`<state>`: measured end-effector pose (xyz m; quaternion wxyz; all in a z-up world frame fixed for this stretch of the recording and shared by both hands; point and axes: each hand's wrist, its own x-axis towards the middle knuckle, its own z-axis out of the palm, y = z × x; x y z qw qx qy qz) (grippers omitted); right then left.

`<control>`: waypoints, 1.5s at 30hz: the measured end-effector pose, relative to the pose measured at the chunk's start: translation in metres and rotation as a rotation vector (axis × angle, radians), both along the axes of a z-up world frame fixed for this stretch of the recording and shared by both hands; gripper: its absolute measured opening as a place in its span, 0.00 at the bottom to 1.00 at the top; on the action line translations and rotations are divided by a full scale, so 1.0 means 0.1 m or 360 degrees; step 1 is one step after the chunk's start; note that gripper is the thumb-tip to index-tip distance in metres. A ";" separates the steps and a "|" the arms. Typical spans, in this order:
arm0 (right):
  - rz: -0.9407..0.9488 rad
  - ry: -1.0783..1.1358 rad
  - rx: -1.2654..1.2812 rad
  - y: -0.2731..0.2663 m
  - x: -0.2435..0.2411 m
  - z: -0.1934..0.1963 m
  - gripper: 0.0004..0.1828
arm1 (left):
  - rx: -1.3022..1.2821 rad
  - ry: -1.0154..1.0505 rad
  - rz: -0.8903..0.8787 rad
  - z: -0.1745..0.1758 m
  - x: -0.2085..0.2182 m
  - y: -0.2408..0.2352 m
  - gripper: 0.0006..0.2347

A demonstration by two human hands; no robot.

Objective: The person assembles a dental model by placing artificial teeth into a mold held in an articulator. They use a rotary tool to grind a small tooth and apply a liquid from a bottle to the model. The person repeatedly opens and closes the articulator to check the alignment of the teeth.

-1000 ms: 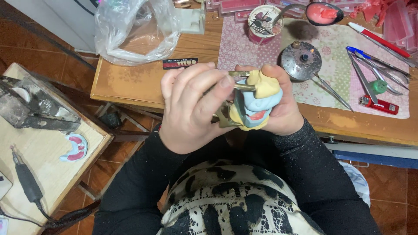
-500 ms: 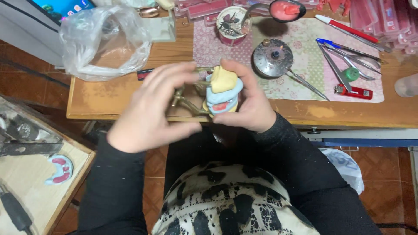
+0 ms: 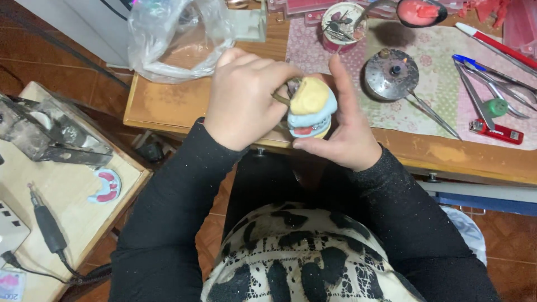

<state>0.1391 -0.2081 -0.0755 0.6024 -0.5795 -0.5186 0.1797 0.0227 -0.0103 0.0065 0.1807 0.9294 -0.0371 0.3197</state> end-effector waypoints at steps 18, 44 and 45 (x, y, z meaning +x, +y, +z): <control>-0.0367 -0.0757 -0.0376 0.21 -0.17 0.21 0.24 | -0.2046 -0.0378 -0.0510 -0.75 0.09 0.00 0.16; -0.0290 -0.0637 -0.0339 0.29 -0.23 0.27 0.07 | -0.1831 -0.0437 -0.0325 -0.83 0.08 0.08 0.13; -0.0280 -0.0625 -0.0341 0.30 -0.23 0.27 0.07 | -0.1840 -0.0449 -0.0330 -0.84 0.08 0.08 0.13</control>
